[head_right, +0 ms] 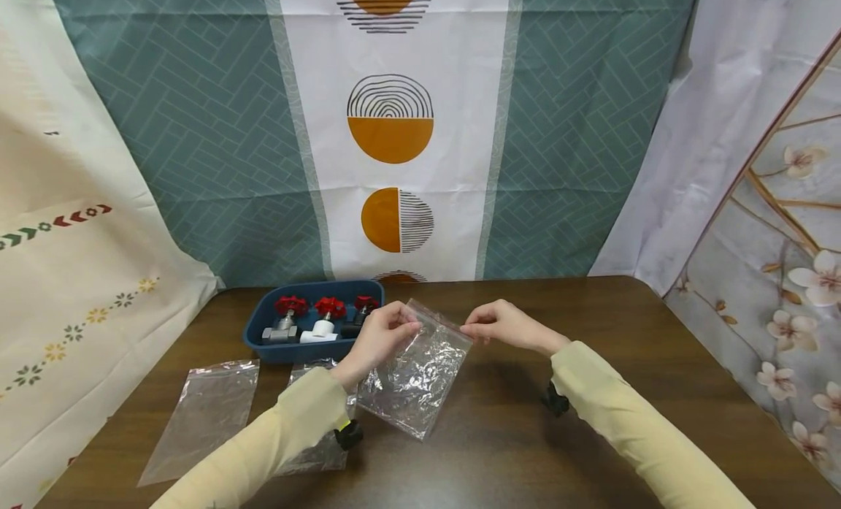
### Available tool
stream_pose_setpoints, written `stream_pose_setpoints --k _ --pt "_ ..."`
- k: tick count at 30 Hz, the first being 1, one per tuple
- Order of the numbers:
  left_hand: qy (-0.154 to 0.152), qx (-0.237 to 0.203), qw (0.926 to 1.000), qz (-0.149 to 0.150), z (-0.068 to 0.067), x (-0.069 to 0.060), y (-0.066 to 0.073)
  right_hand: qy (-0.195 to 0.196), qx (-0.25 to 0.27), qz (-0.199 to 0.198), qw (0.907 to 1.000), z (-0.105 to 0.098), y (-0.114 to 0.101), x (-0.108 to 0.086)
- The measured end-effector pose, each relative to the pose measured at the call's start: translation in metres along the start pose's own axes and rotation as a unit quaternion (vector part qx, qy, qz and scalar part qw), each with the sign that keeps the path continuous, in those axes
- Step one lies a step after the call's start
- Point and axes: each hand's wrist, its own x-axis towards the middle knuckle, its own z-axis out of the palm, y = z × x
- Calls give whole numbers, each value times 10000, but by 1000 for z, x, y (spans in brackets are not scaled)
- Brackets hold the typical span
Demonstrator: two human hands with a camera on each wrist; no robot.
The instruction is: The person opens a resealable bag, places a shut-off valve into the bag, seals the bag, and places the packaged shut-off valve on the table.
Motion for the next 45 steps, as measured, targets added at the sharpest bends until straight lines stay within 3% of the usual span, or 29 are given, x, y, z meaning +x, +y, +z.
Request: stream_pose_setpoints --k 10,18,23,28,30,32,35,37,40,45 --pt "-336 -418 9985 86 -14 3 6 56 238 -174 9995 3 -25 11" --pt "-479 -586 9971 80 -15 4 8 -4 250 -441 9987 6 -32 18" --pt "-566 -616 9963 180 -16 5 9 26 300 -307 9991 6 -34 21" --pt "-675 -246 9970 297 -15 6 12 77 341 -343 9988 7 -38 23" --pt "-549 33 9979 330 -15 5 13 169 297 -314 9989 7 -39 23" --pt "-208 405 9982 388 -15 5 15 337 202 -265 9989 7 -41 23" --pt "436 948 9926 612 -15 4 19 691 -121 -184 9974 8 -45 22" --pt "614 1139 9889 735 -14 3 23 925 -374 -156 9949 9 -49 21" --pt "403 1203 9896 680 -10 4 30 1159 -503 -133 9919 10 -53 22" --pt "62 1377 9904 16 -3 8 40 1368 -565 -180 9888 15 -61 25"
